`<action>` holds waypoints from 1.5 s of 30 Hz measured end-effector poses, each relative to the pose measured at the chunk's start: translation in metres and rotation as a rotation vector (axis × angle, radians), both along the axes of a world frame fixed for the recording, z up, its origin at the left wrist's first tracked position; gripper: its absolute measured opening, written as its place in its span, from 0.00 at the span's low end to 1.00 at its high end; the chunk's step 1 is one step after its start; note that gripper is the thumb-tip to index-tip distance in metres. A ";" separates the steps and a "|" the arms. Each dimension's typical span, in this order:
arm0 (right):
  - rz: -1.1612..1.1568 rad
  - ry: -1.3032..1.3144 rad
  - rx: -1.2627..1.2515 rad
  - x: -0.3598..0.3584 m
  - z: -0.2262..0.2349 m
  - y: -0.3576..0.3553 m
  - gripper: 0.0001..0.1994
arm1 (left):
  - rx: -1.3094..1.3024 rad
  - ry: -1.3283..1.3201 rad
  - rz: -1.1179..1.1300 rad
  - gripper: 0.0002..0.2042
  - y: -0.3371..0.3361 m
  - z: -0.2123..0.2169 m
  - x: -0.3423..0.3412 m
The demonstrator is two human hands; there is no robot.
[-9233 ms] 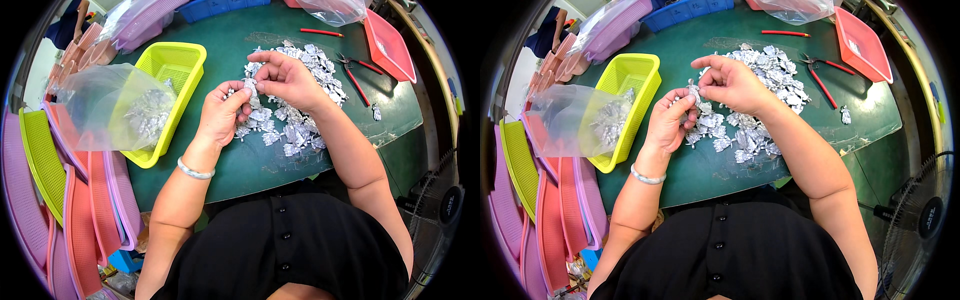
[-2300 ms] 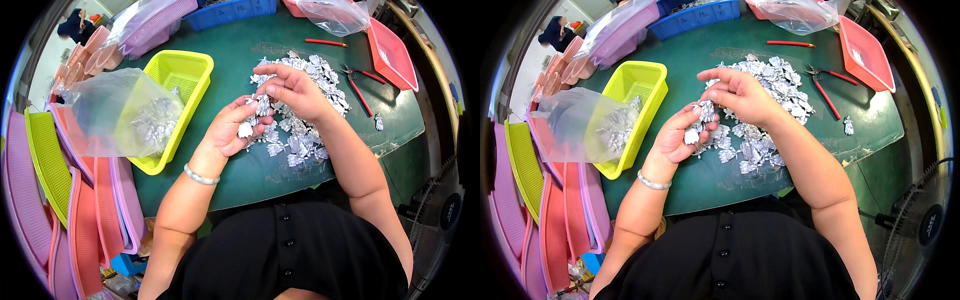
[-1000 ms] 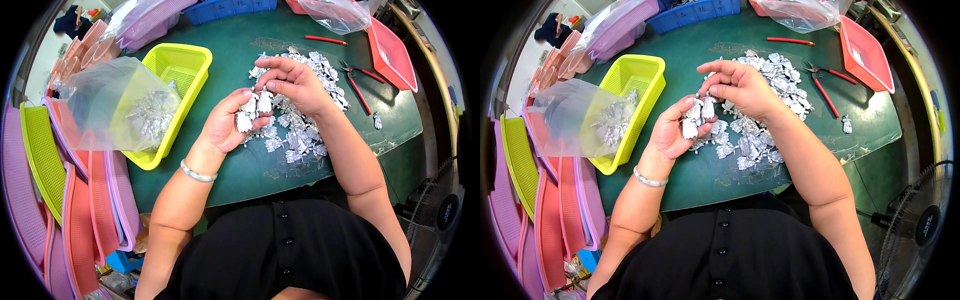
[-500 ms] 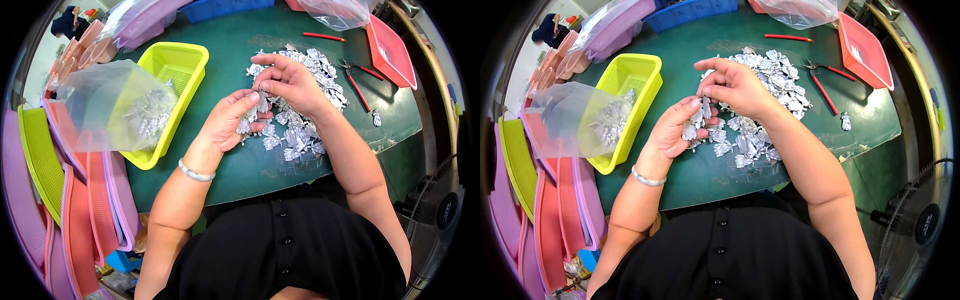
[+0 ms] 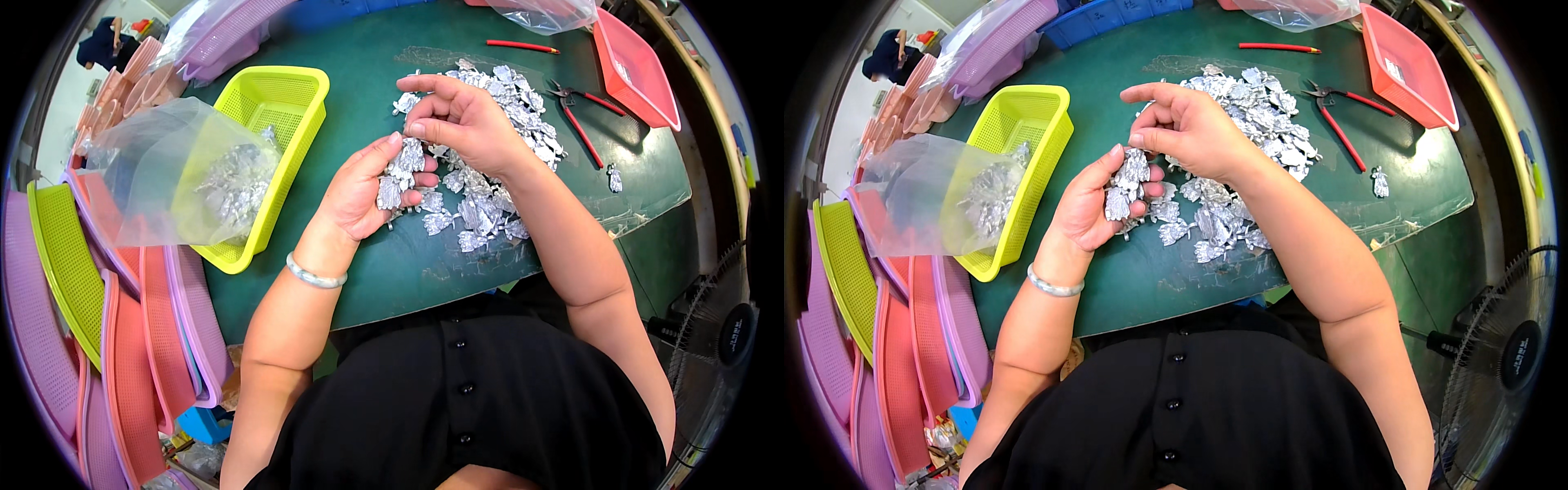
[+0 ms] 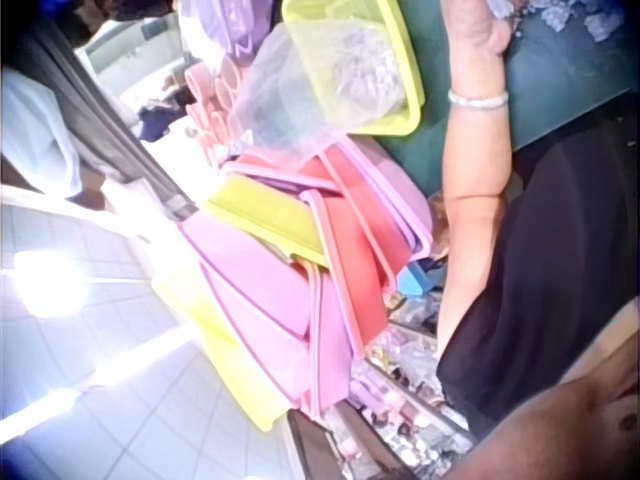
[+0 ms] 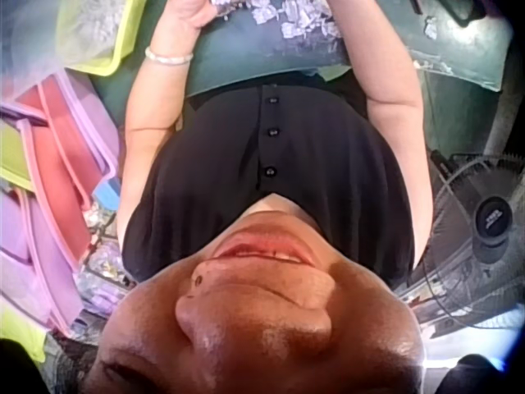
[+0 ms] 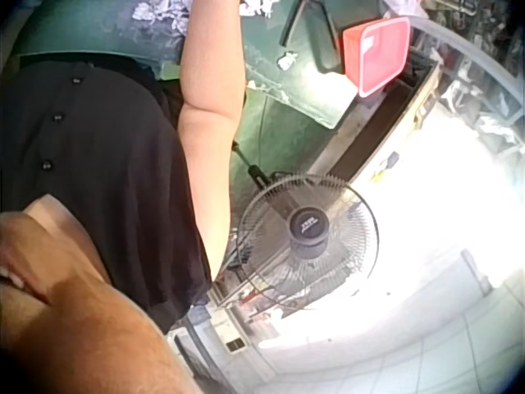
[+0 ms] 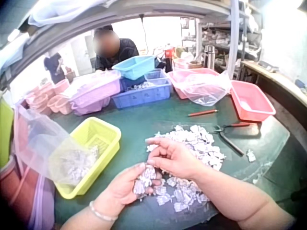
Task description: The person sits at a green workbench and sorts small, silver-colored metal pieces by hand. They pick up individual pieces from a large pile, inspect them, and place them into a yellow plastic basket.
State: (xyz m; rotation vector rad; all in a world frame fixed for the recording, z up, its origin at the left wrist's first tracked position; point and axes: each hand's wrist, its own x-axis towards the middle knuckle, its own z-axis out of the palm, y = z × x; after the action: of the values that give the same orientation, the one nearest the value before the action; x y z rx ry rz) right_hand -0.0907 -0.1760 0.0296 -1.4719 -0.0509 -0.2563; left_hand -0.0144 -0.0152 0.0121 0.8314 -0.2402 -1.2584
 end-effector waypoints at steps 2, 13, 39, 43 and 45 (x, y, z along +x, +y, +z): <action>-0.005 0.003 -0.011 0.000 -0.001 0.000 0.22 | 0.002 -0.004 -0.001 0.15 0.000 -0.001 0.000; 0.024 0.013 -0.034 -0.002 -0.006 0.000 0.20 | 0.025 -0.095 0.011 0.11 0.000 0.003 -0.005; -0.006 -0.460 -1.056 -0.034 0.031 -0.001 0.16 | 0.265 -1.164 0.732 0.10 0.116 0.218 -0.045; -0.128 -0.480 -1.031 -0.033 0.015 -0.013 0.15 | 0.740 -1.520 0.660 0.09 0.111 0.234 0.004; -0.115 -0.466 -1.030 -0.035 0.016 -0.015 0.15 | 0.975 -1.753 0.461 0.11 0.115 0.223 0.029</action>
State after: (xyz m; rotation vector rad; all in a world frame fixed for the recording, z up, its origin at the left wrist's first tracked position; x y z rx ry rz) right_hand -0.1253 -0.1913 0.0460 -2.4060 -0.5412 -0.7358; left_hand 0.0145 0.0995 0.2350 2.5161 -0.7619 0.2052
